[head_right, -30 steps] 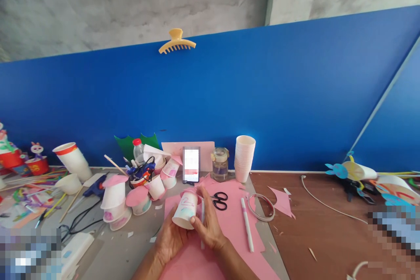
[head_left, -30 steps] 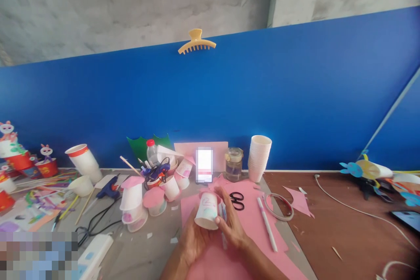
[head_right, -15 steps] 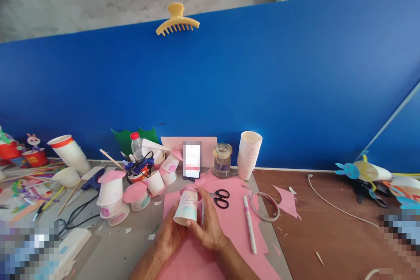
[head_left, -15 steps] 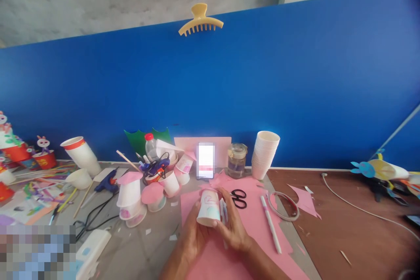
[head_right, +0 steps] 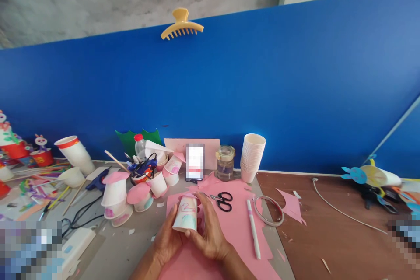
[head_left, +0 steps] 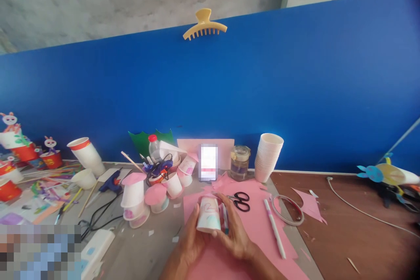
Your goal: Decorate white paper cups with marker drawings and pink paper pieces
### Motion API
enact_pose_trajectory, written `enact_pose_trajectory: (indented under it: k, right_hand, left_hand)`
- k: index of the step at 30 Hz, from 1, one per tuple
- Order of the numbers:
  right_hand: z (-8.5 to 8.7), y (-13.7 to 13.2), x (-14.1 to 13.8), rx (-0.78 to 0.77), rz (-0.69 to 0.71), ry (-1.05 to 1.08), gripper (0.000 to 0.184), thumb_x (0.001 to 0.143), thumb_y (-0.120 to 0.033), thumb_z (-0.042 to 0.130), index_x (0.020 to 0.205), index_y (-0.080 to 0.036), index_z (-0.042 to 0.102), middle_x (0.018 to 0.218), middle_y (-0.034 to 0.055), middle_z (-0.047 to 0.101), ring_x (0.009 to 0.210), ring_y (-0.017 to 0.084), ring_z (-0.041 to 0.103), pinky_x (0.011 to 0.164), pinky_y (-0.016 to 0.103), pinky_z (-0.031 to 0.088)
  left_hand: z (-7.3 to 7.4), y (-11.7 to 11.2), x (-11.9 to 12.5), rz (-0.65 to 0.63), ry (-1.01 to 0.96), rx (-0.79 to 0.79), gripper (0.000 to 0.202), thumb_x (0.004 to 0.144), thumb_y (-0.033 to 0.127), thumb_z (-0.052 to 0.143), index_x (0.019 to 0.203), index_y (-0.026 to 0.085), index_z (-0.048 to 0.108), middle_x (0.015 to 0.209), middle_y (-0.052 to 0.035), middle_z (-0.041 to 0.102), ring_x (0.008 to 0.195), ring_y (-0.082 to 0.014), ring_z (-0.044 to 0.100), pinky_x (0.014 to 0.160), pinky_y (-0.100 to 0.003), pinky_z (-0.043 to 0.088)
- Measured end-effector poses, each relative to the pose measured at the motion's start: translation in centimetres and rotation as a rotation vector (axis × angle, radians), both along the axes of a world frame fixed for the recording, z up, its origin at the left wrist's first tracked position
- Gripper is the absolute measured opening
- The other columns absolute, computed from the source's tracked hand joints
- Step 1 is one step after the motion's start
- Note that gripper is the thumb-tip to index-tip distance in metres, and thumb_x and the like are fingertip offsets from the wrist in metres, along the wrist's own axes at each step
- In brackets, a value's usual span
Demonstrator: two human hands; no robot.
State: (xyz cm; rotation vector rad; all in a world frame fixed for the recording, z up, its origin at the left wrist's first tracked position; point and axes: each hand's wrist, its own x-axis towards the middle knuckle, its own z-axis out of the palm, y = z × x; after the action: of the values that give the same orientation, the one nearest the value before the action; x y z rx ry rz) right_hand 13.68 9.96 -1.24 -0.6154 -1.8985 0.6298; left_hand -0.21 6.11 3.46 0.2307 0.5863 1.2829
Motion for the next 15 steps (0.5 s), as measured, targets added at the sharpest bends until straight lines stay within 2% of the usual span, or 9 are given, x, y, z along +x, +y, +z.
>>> enact_pose_trajectory:
  k: [4, 7, 10, 12, 15]
  right_hand:
    - [0.24, -0.08, 0.05, 0.040, -0.017, -0.055, 0.073, 0.086, -0.051, 0.048, 0.144, -0.020, 0.016, 0.142, 0.0159, 0.036, 0.130, 0.035, 0.037, 0.105, 0.053, 0.033]
    - [0.40, -0.05, 0.13, 0.053, -0.020, -0.053, 0.074, 0.085, -0.051, 0.048, 0.144, -0.020, 0.017, 0.141, 0.0158, 0.037, 0.129, 0.035, 0.038, 0.105, 0.053, 0.033]
    - [0.29, -0.03, 0.18, 0.065, -0.012, -0.012, 0.071, 0.087, -0.052, 0.046, 0.145, -0.020, 0.018, 0.143, 0.0153, 0.037, 0.130, 0.035, 0.037, 0.105, 0.053, 0.033]
    - [0.18, -0.05, 0.13, 0.053, -0.030, 0.046, 0.064, 0.090, -0.051, 0.041, 0.144, -0.022, 0.022, 0.143, 0.0141, 0.038, 0.131, 0.035, 0.037, 0.105, 0.053, 0.033]
    - [0.30, -0.07, -0.11, -0.044, -0.151, 0.160, 0.046, 0.094, -0.042, 0.036, 0.137, -0.025, 0.035, 0.134, 0.0113, 0.046, 0.124, 0.030, 0.044, 0.101, 0.047, 0.038]
  left_hand:
    - [-0.78, 0.15, -0.20, 0.042, 0.040, 0.000, 0.039, 0.082, 0.039, 0.064, 0.113, 0.015, 0.064, 0.098, -0.0102, 0.070, 0.092, -0.0250, 0.066, 0.084, -0.034, 0.049]
    - [-0.84, 0.00, -0.19, 0.045, 0.031, 0.070, 0.047, 0.081, 0.038, 0.065, 0.125, 0.024, 0.056, 0.105, -0.0070, 0.069, 0.092, -0.0232, 0.065, 0.085, -0.034, 0.048]
    - [-0.64, -0.08, -0.19, 0.039, 0.044, 0.146, 0.053, 0.082, 0.031, 0.065, 0.132, 0.030, 0.047, 0.110, -0.0048, 0.067, 0.093, -0.0210, 0.065, 0.087, -0.033, 0.046]
    - [-0.64, 0.04, -0.26, 0.042, 0.058, 0.151, 0.055, 0.081, 0.027, 0.065, 0.133, 0.029, 0.047, 0.109, -0.0049, 0.067, 0.091, -0.0201, 0.065, 0.088, -0.033, 0.046]
    - [-0.95, 0.38, -0.44, 0.083, 0.066, 0.072, 0.055, 0.078, 0.025, 0.068, 0.130, 0.026, 0.050, 0.102, -0.0047, 0.069, 0.088, -0.0197, 0.066, 0.087, -0.033, 0.047]
